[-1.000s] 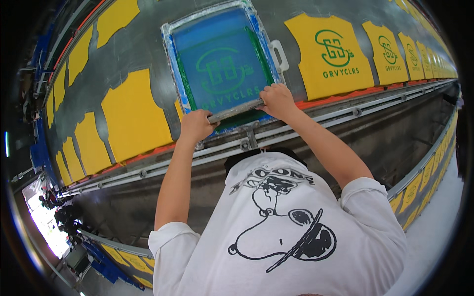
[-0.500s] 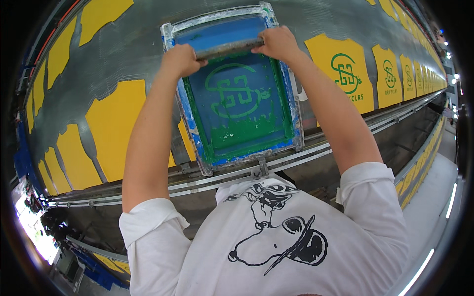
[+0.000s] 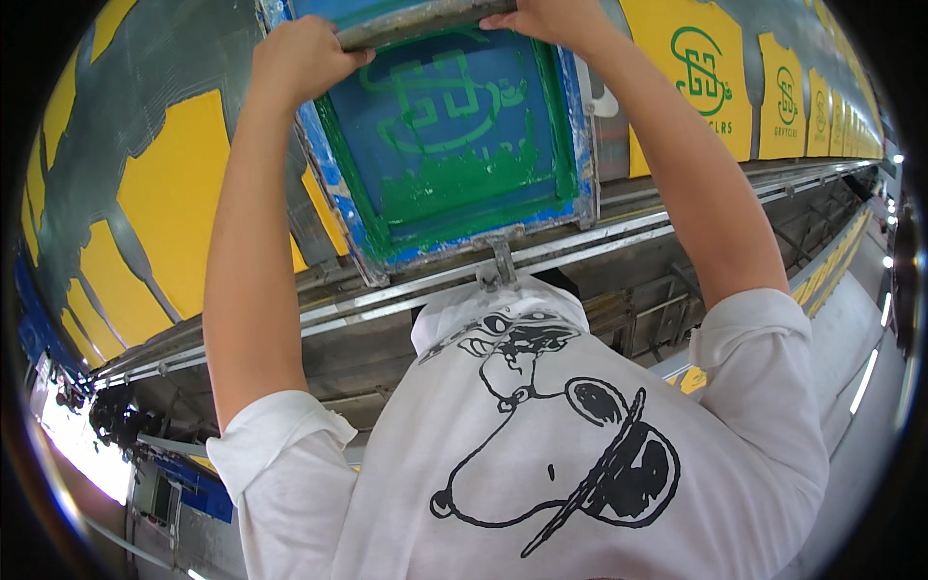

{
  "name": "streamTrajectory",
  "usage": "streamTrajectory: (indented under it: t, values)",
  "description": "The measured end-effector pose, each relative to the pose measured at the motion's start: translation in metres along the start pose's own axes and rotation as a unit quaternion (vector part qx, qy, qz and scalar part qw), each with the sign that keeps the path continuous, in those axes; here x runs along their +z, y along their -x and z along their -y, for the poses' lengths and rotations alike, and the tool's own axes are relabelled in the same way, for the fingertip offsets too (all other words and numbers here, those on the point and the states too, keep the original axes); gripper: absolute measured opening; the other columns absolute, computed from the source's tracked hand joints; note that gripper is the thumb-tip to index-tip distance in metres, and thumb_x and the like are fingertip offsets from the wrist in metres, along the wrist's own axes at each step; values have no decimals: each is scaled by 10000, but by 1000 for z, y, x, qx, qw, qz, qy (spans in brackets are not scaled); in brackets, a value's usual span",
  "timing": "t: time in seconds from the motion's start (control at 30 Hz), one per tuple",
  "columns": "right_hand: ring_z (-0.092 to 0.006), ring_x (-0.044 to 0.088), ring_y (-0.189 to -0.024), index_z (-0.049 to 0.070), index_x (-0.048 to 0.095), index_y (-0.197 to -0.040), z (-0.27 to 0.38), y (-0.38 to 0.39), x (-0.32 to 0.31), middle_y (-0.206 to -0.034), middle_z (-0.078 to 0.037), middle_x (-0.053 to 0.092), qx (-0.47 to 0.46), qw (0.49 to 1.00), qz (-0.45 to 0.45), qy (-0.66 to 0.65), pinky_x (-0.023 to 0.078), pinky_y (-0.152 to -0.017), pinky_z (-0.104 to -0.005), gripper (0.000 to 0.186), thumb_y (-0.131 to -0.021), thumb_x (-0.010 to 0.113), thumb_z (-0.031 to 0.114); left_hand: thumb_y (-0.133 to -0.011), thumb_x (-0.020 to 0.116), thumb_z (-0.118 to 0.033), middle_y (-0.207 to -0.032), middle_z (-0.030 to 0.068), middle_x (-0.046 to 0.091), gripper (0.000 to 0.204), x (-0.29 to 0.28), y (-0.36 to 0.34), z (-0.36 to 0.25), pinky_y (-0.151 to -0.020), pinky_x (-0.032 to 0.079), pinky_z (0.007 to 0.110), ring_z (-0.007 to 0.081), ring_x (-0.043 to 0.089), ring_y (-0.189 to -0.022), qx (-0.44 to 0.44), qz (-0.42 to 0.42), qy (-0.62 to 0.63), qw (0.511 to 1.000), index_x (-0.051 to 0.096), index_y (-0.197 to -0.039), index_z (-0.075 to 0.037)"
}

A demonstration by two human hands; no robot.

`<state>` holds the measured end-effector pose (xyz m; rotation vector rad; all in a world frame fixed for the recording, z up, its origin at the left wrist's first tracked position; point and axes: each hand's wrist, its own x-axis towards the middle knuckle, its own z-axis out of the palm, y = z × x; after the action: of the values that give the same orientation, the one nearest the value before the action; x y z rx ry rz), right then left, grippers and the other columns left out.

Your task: The person uses a squeegee to pull green ink across a screen printing frame, applying a logo onto yellow t-shirts arranged on a conveyor belt. The person then moves the frame to a table, pours more green ink from a container onto the screen, and adds a liquid from a bottle to the ink.

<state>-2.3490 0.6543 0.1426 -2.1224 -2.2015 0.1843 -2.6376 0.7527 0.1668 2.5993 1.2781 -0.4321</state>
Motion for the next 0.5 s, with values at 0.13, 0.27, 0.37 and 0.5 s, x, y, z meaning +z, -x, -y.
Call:
streamTrajectory:
  t: [0.13,0.27,0.37,0.5]
  values:
    - [-340,691,-779,62,726,-826,15,74,11,-789,-132,691,-36,999,-19,-22,538,-701,-466,447,-731,818,489,-794,737,-549,-862,135,750,443,12,63,-41,-751,568,465,345,726,-868,-44,41,12,998,780,-904,-123]
    - [-289,678,-760,94,699,-764,32,149,24,-752,-81,655,-85,992,-71,-54,515,-681,-427,361,-721,827,428,-794,747,-533,-868,125,750,421,35,135,-76,-752,564,468,337,723,-869,-80,59,57,993,775,-951,-143]
    - [-283,661,-830,93,690,-776,51,208,21,-792,-66,653,-77,995,-24,-63,494,-753,-427,355,-708,832,411,-794,760,-532,-897,116,753,419,59,186,-99,-768,558,461,336,719,-891,-85,73,53,992,777,-1007,-171]
    - [-274,657,-849,82,693,-832,60,239,19,-820,-64,653,-56,993,13,-98,489,-761,-409,413,-739,818,465,-774,760,-572,-881,121,749,477,63,206,-112,-768,560,450,336,717,-881,-73,102,74,989,781,-962,-135]
